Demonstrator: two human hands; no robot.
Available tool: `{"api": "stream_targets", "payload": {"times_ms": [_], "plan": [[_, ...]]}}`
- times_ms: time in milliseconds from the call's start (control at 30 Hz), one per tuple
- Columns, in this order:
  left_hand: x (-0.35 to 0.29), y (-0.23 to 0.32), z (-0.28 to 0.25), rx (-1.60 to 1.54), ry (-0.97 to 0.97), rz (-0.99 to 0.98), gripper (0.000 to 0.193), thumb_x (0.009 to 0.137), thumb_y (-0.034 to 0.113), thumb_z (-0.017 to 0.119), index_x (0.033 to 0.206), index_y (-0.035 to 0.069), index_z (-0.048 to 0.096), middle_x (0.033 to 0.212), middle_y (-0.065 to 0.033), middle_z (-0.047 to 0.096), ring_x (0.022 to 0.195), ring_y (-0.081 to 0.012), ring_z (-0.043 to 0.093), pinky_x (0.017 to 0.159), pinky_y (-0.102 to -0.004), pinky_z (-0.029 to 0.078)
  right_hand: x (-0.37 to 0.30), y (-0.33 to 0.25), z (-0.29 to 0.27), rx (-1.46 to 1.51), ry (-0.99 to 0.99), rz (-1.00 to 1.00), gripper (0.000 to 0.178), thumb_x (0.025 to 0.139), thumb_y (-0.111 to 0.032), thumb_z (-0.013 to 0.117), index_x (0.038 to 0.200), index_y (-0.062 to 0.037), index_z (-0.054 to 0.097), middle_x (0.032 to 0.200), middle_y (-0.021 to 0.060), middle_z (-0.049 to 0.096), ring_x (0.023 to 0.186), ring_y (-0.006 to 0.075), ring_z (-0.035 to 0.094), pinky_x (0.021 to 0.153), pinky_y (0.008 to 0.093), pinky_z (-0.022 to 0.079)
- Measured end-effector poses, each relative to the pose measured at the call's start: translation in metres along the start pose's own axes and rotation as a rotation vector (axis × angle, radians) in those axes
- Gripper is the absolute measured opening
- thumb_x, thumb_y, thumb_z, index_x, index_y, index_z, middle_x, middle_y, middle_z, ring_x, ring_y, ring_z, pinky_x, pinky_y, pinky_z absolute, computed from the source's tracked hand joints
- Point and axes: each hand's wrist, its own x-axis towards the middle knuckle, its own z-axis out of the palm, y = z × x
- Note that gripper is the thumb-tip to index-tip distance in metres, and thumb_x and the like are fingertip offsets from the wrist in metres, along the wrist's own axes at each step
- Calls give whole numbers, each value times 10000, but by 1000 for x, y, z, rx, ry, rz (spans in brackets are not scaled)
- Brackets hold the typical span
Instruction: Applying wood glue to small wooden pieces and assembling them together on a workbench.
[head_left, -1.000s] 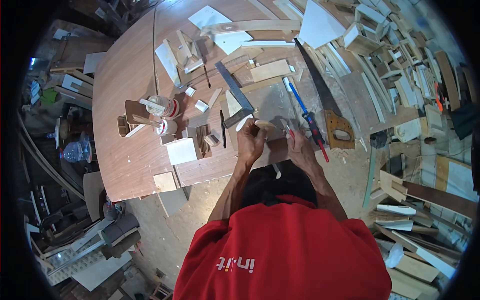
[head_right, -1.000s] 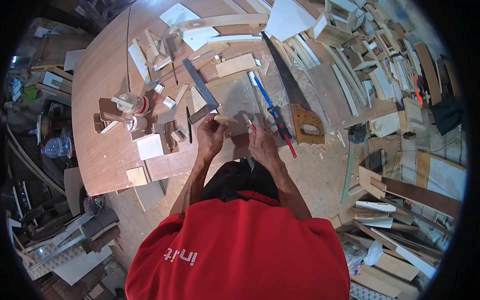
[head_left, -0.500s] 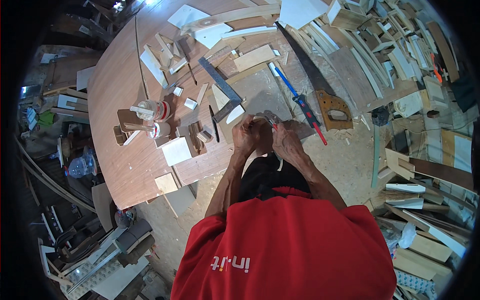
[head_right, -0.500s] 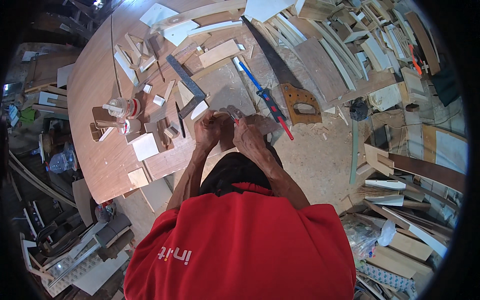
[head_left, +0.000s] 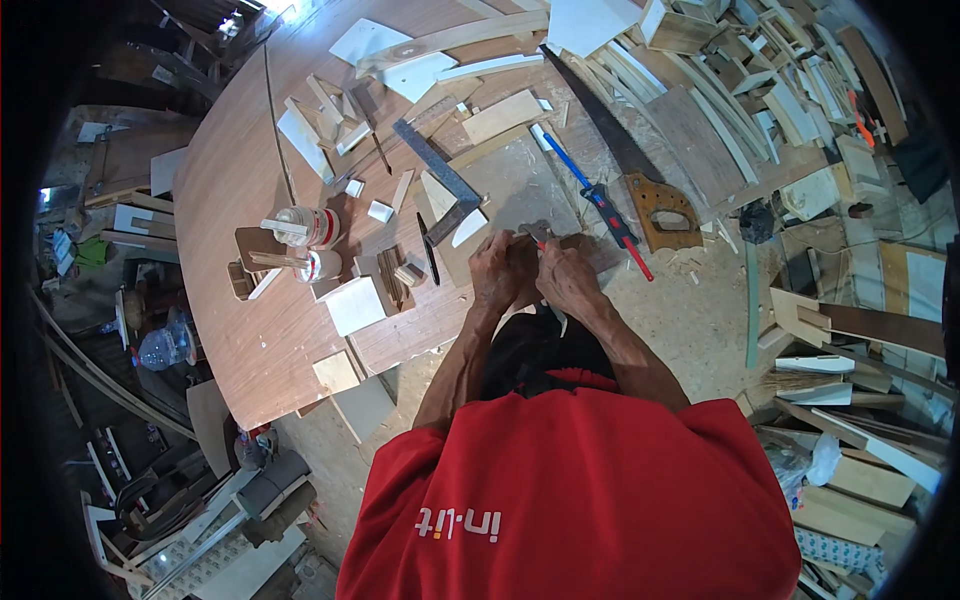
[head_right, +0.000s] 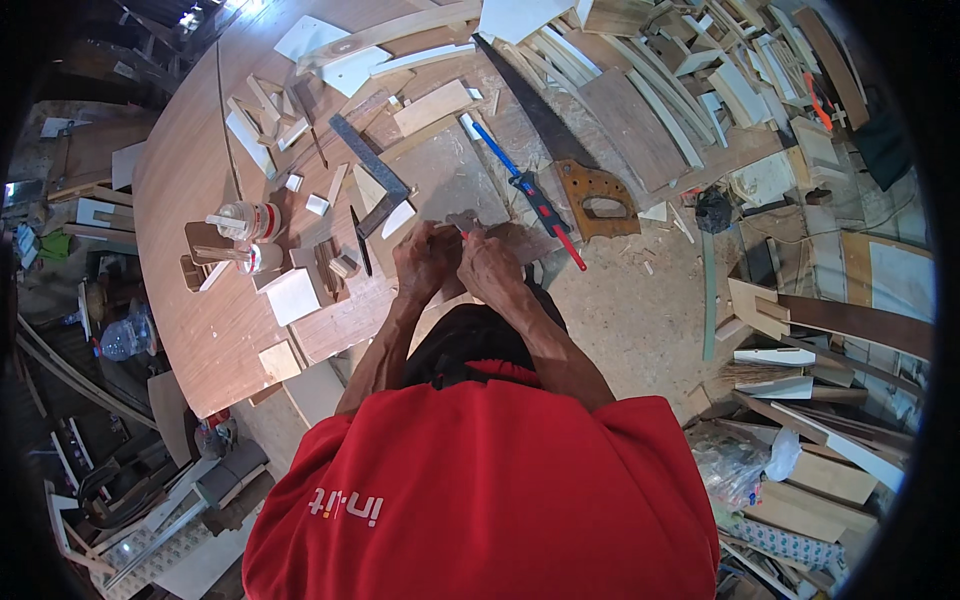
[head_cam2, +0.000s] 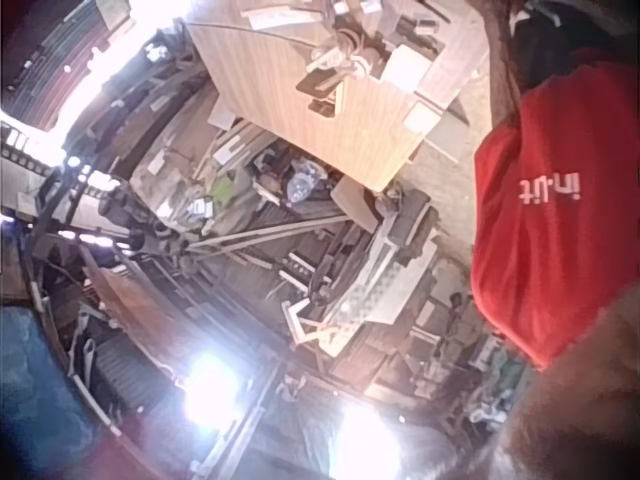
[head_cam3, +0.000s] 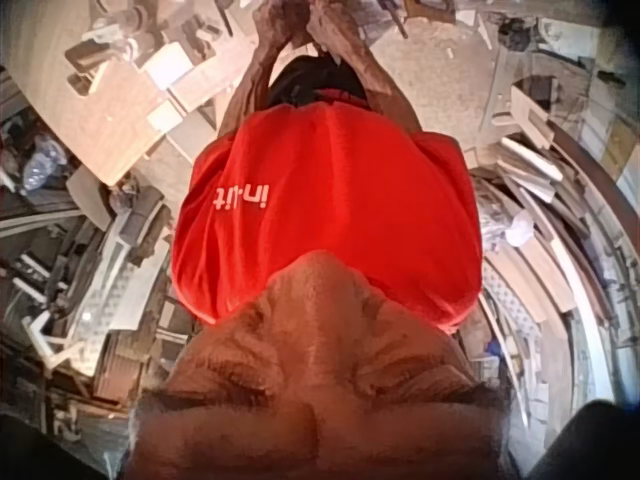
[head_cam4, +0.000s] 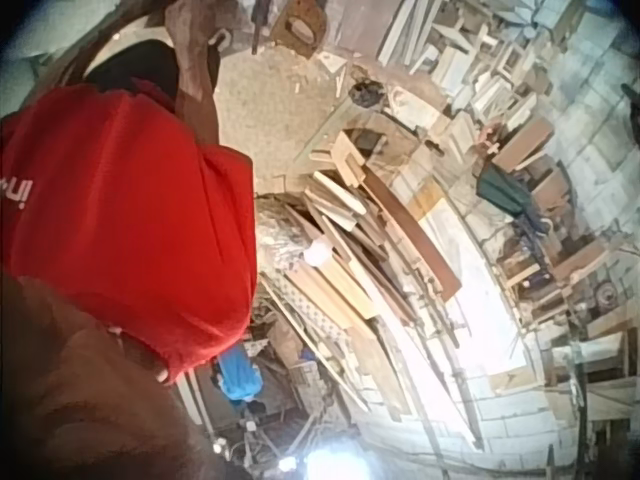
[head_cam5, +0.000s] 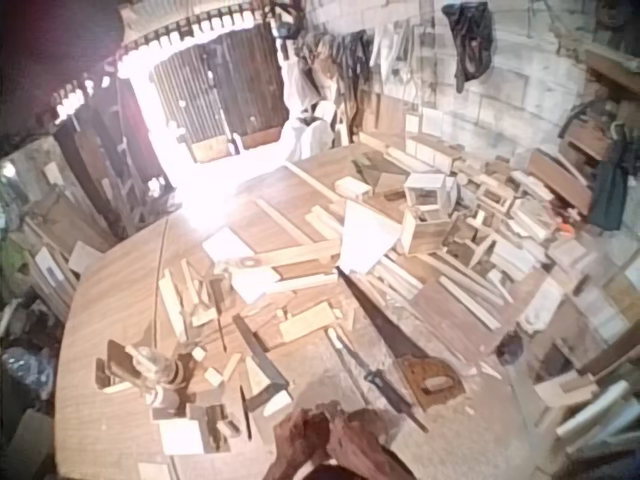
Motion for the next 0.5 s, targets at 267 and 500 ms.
{"api": "stream_targets", "payload": {"times_ms": [267,500], "plan": [[-2,-8,3,3,30,85,151,715,35,633,831,49,538,729,-154,580,688,-363,603,593,-435,478,-4,5,4,55,6,10,269,919,-186,450,927,76,506,737,330,612,766,476,631,673,525,512],[1,6,-4,10,12,86,113,752,55,625,821,56,535,736,-136,589,694,-362,606,591,-436,472,2,16,22,36,68,-28,271,914,-171,460,920,96,500,732,338,601,768,486,620,647,522,494]]}}
